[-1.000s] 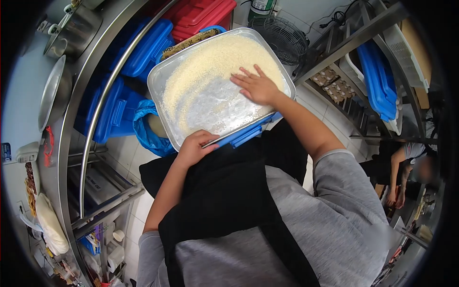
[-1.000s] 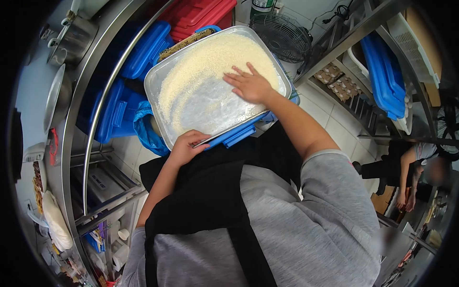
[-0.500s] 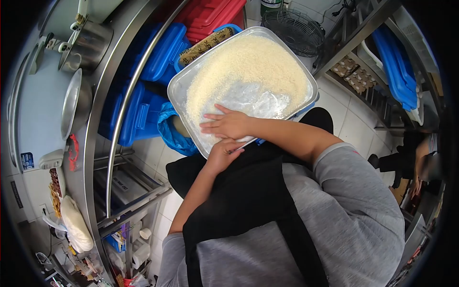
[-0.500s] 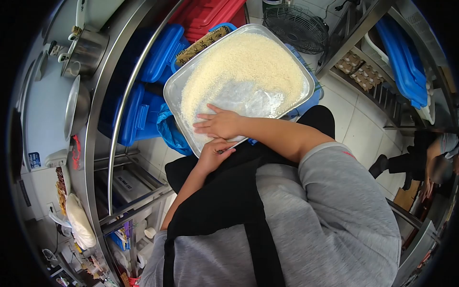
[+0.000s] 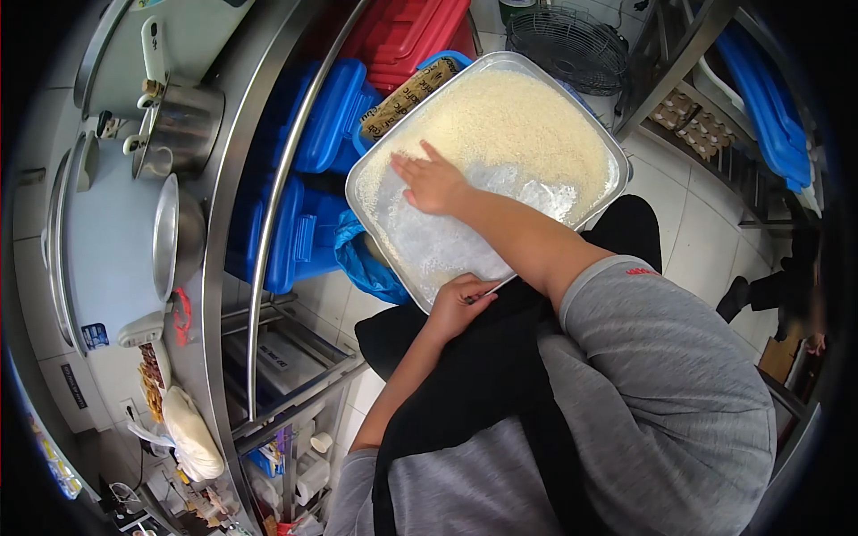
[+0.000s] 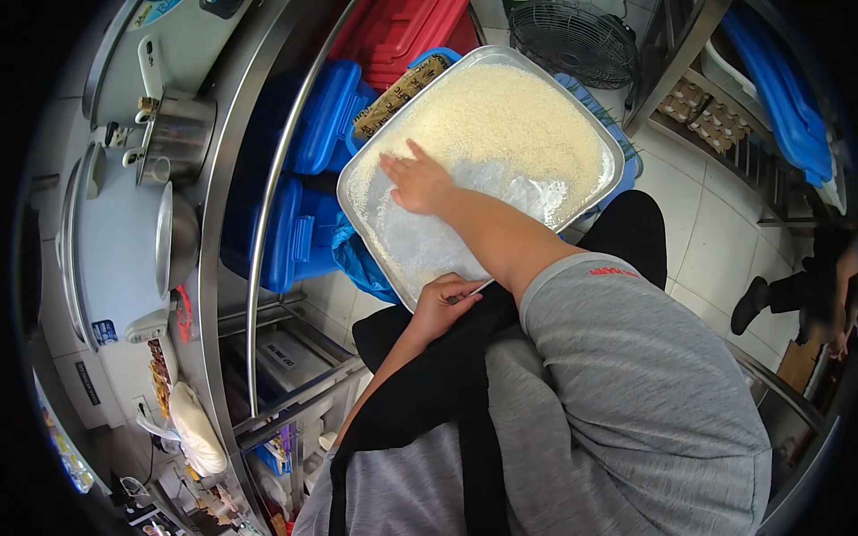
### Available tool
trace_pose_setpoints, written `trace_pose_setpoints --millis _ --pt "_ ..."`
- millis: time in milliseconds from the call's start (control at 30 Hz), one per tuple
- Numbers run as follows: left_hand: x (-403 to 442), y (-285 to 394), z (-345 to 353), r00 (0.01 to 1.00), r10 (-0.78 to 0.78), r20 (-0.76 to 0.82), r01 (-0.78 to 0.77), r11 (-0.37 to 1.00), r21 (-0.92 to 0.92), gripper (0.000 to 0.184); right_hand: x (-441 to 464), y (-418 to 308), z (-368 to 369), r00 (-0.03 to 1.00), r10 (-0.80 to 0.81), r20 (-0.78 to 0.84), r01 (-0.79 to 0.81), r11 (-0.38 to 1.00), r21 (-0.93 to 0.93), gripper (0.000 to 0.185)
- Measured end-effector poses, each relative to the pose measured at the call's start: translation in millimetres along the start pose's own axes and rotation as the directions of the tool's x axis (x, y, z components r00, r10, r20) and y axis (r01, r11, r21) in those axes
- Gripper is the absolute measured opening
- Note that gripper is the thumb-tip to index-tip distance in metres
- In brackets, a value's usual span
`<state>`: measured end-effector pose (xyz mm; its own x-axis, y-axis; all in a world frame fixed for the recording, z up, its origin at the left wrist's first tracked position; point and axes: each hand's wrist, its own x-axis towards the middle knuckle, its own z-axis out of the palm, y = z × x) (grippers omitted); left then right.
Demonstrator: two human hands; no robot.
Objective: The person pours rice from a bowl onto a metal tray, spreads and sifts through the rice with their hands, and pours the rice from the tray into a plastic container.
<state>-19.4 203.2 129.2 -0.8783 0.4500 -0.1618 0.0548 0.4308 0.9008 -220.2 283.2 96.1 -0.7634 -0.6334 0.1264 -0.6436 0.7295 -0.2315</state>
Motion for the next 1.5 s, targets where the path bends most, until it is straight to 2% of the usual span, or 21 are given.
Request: trace_pose_setpoints --millis 33,167,267,367,500,667,700,767,800,867,1000,1067,1100,1133,1200,1300,1333,1400,1500 --pt "0 0 0 1.0 -0.01 -0.001 0.01 1.0 0.002 0.028 0 7 -12 0.993 0.069 0.091 -0.068 0.997 -0.023 0.064" --pt "0 -3 1 1.0 -0.014 -0.009 0.014 1.0 0.007 0.028 -9 41 -15 0.983 0.181 0.03 -0.18 0.983 -0.03 0.064" --pt "0 -2 2 0.999 -0.031 -0.016 0.031 0.999 0.009 0.027 -16 60 -23 0.972 0.228 0.064 -0.229 0.973 0.006 0.063" --pt "0 0 2 0.999 -0.019 -0.027 0.02 1.0 0.01 0.027 -25 75 -28 0.962 0.266 0.063 -0.269 0.961 0.056 0.061" --pt "0 -1 3 0.999 -0.012 -0.043 0.013 1.0 0.017 0.027 -36 84 -34 0.959 0.269 0.086 -0.272 0.962 0.024 0.06" --pt "-2 -2 3 0.999 0.001 -0.041 -0.001 1.0 0.009 0.028 -63 69 -43 0.946 0.266 0.183 -0.275 0.961 0.025 0.059" --pt "-2 -2 3 0.998 -0.002 -0.06 0.001 1.0 -0.007 0.028 -71 65 -42 0.948 0.25 0.195 -0.258 0.966 0.014 0.059" --pt "-3 -1 4 0.997 0.038 -0.066 -0.036 0.999 0.027 0.025 -89 63 -37 0.99 0.137 0.029 -0.132 0.983 -0.129 0.059" --pt "-4 -1 5 0.996 0.028 -0.089 -0.027 1.0 0.012 0.025 -94 59 -32 0.993 0.113 0.045 -0.106 0.985 -0.134 0.059" --pt "-3 -1 4 0.995 0.061 -0.074 -0.058 0.997 0.053 0.024 -102 50 -22 0.989 0.137 -0.057 -0.143 0.983 -0.119 0.059" --pt "-4 -4 6 0.992 0.082 -0.1 -0.073 0.993 0.091 0.024 -107 7 -13 0.999 0.018 0.038 -0.015 0.997 -0.079 0.059" --pt "-5 -4 8 0.983 0.127 -0.129 -0.11 0.985 0.137 0.022 -113 -9 -9 0.978 -0.183 0.102 0.176 0.982 0.072 0.058" --pt "-5 -3 8 0.973 0.175 -0.152 -0.145 0.971 0.188 0.019 -113 -12 -17 0.967 -0.222 0.123 0.215 0.974 0.065 0.058" --pt "-5 -1 7 0.973 0.171 -0.153 -0.142 0.973 0.182 0.019 -108 -5 -19 0.966 -0.222 0.13 0.214 0.974 0.067 0.058" --pt "-7 1 7 0.977 0.121 -0.173 -0.101 0.987 0.122 0.015 -88 19 -21 0.999 -0.028 0.031 0.032 0.993 -0.114 0.059" --pt "-9 5 9 0.967 0.134 -0.215 -0.114 0.988 0.105 0.013 -81 56 -27 0.999 0.045 -0.012 -0.046 0.985 -0.167 0.06" --pt "-9 6 8 0.963 0.139 -0.231 -0.119 0.988 0.101 0.012 -84 52 -26 0.999 0.044 -0.011 -0.045 0.985 -0.166 0.06" --pt "-9 6 8 0.96 0.15 -0.237 -0.126 0.986 0.113 0.011 -96 35 -22 0.993 -0.075 0.087 0.084 0.991 -0.103 0.06" --pt "-7 5 8 0.955 0.173 -0.24 -0.144 0.98 0.135 0.009 -119 3 -21 0.965 -0.223 0.138 0.221 0.975 0.027 0.06"
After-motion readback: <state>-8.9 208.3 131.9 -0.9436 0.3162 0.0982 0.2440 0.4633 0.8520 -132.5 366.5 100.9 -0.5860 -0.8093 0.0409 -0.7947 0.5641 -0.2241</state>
